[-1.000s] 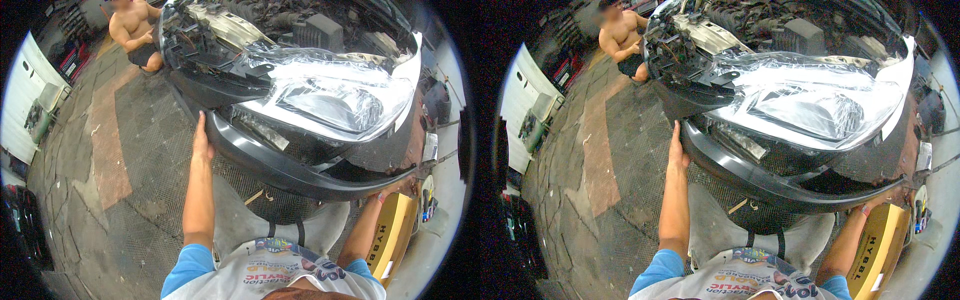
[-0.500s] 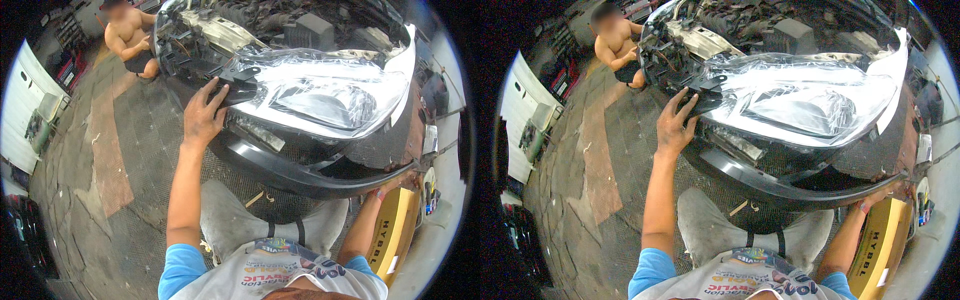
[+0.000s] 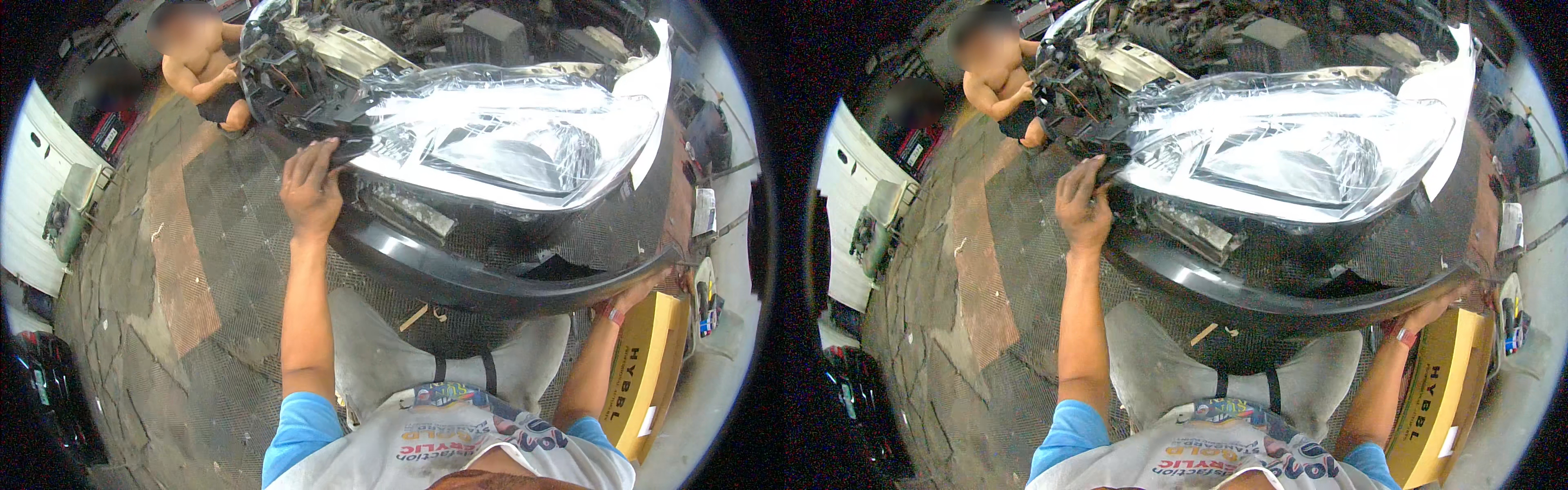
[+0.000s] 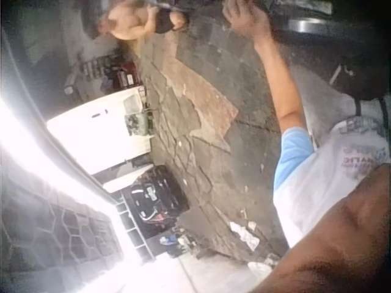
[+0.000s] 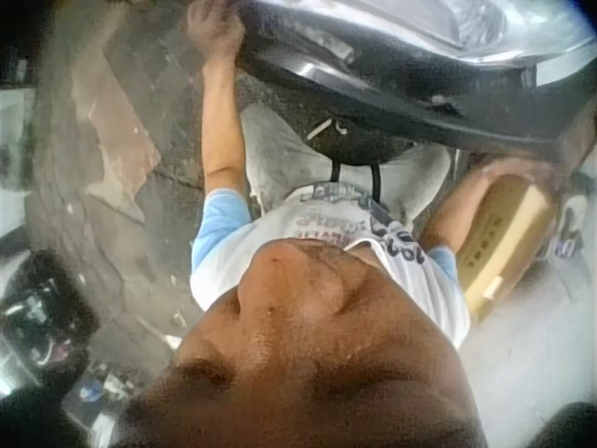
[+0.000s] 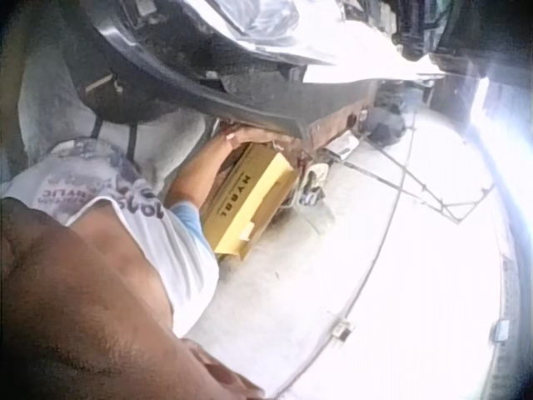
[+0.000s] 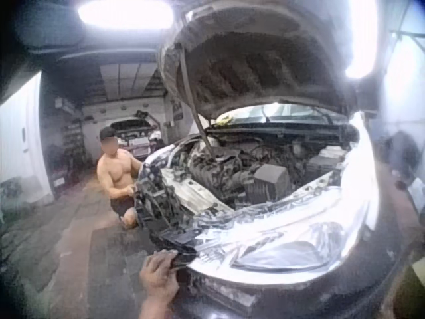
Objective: The person aligns and fits a black car bumper onto the front of a white vehicle, adjusting its position with both hands. They work alongside another person to secure the bumper in place.
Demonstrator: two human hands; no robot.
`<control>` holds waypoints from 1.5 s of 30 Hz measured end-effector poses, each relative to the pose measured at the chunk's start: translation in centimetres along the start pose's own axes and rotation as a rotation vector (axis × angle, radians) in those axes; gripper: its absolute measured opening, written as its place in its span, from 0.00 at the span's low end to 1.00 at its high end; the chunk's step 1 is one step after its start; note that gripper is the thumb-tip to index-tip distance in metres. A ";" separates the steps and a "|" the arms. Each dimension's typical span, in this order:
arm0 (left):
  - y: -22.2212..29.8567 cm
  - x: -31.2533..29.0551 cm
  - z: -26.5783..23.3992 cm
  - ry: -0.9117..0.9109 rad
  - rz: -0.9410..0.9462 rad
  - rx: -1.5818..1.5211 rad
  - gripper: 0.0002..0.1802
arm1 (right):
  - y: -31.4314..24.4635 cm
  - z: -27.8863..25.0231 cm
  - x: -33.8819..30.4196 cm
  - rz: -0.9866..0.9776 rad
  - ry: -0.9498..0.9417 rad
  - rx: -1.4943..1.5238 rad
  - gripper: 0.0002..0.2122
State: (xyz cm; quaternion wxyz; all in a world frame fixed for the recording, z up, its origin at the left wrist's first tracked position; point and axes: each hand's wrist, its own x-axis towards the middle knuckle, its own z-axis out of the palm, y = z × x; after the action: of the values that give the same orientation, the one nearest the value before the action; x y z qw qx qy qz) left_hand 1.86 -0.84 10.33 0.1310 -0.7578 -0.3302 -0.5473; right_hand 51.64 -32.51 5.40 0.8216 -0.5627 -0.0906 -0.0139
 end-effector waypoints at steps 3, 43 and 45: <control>-0.1 0.2 -0.9 0.080 -0.033 0.035 0.25 | -0.3 -1.9 -0.9 -0.136 0.007 -0.184 0.37; -6.1 -15.8 7.3 -0.076 -1.173 -0.858 0.40 | 1.7 -10.6 7.2 0.195 -1.738 0.674 0.25; -6.1 -15.6 7.4 0.012 -1.199 -1.029 0.43 | 0.6 -9.8 5.6 0.148 -1.691 0.674 0.25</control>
State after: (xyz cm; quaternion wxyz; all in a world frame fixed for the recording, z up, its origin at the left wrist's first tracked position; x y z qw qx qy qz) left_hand 0.59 2.29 -7.69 -0.5516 -0.4131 -0.3869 -0.6127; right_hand 58.55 -40.95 2.30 0.6013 -0.1199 -0.6254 0.4828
